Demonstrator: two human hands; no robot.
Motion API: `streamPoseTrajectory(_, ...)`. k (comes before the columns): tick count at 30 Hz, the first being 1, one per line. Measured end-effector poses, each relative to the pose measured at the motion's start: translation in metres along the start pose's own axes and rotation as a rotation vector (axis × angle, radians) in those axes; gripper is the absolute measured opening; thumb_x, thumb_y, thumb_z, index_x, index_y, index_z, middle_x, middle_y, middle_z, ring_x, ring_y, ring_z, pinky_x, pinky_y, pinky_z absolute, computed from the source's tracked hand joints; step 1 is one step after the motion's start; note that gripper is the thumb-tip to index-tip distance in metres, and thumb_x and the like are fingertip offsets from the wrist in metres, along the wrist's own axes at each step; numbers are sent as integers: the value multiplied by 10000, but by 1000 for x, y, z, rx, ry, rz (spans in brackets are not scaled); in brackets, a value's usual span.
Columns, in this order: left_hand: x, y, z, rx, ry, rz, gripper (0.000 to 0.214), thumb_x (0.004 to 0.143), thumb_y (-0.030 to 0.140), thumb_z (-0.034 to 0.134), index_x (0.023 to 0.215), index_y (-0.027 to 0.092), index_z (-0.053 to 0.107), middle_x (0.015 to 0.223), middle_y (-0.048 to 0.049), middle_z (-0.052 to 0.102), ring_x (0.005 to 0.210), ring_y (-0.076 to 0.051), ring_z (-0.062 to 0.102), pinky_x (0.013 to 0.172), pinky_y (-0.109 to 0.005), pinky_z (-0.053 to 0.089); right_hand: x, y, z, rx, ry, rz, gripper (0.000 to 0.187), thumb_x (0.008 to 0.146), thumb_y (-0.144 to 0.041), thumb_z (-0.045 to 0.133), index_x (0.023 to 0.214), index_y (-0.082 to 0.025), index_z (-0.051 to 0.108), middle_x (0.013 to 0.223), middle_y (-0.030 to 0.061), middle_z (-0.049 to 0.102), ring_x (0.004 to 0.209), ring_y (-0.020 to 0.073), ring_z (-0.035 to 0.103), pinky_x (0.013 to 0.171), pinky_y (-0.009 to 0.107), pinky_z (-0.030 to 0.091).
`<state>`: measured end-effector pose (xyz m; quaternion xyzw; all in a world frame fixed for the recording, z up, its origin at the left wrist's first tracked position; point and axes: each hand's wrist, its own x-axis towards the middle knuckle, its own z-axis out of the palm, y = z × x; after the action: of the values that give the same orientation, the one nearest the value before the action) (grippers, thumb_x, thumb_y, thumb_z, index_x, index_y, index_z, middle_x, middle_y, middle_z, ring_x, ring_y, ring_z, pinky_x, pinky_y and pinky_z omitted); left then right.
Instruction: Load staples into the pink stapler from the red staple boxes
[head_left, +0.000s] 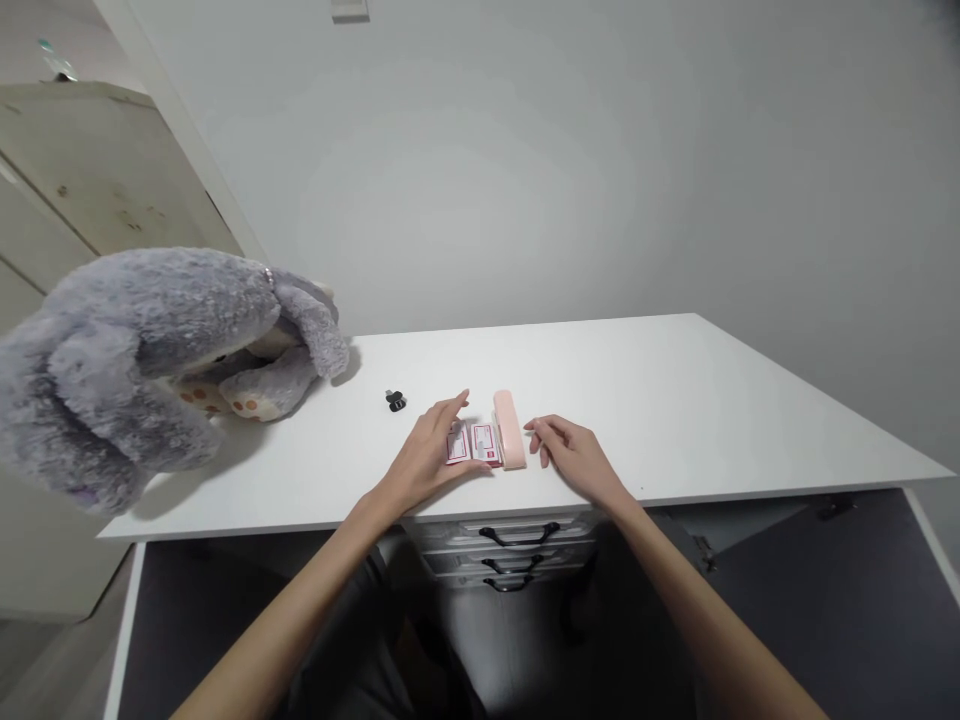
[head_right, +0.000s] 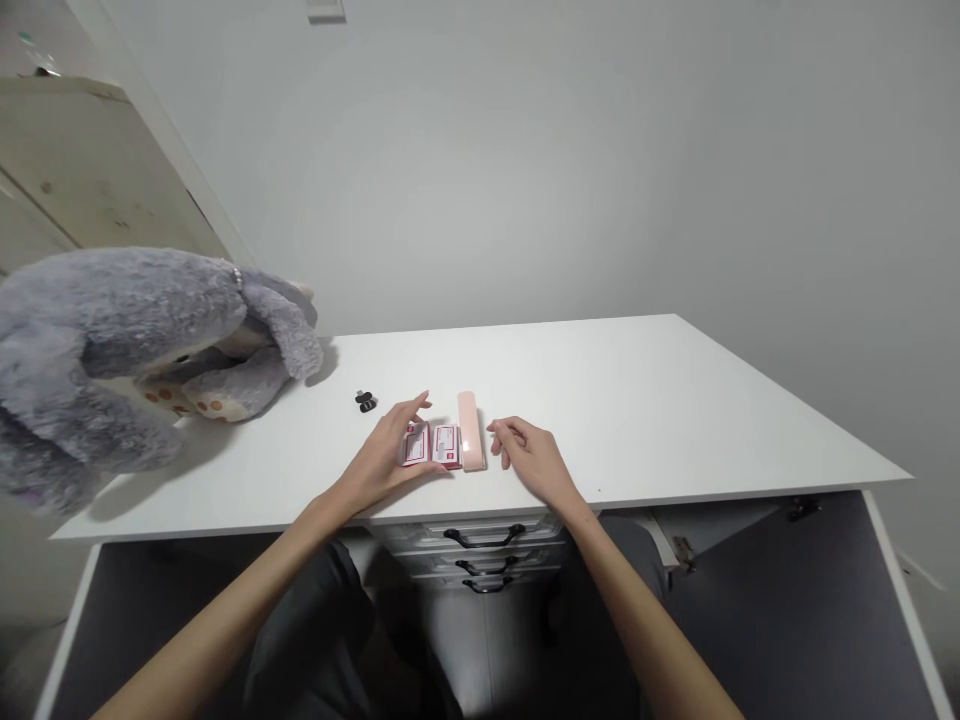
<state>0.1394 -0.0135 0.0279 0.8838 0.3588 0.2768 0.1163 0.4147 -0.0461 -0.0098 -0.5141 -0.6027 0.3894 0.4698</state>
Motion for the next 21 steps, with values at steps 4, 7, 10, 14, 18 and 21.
streamPoseTrajectory(4,9,7,5,-11,47,36,1102,847,680,805,1696,346,186,1593,-182,471,1238,-317,645,1083,-518,518,1,0,-1,-1,-8,-8,573,1012,-726,522,1064,-198,737,828,39,734,637,170,619,658,320,486)
streamPoseTrajectory(7,17,12,12,-1,35,42,1133,804,698,834,1685,331,223,1565,-181,510,1266,-344,641,1132,-562,475,1,0,-1,0,-7,-12,578,1012,-731,518,1064,-198,738,824,41,739,634,173,625,650,321,488)
streamPoseTrajectory(10,17,15,24,-67,66,-26,1125,797,741,813,1673,301,261,1636,-196,442,1496,-394,476,1236,-598,382,1,1,-1,9,-2,-13,569,1013,-725,519,1065,-203,740,822,39,735,634,174,626,647,322,491)
streamPoseTrajectory(14,17,17,42,-319,142,-326,711,1084,689,369,1658,282,267,1734,-174,340,1626,-297,340,1269,-536,392,2,3,0,24,-14,-12,538,1005,-703,548,1065,-204,739,842,44,739,640,172,622,661,326,501)
streamPoseTrajectory(18,25,19,55,-471,173,-487,599,1138,577,95,1630,309,305,1738,-146,380,1596,-237,418,1202,-484,490,2,4,1,40,-51,9,483,981,-661,617,1075,-203,739,858,49,750,660,177,622,691,335,515)
streamPoseTrajectory(21,31,19,63,-503,185,-476,628,1123,611,55,1632,319,280,1738,-141,385,1586,-228,437,1191,-465,509,2,3,2,29,-68,17,444,972,-619,651,1090,-202,747,860,48,754,689,182,631,706,335,518)
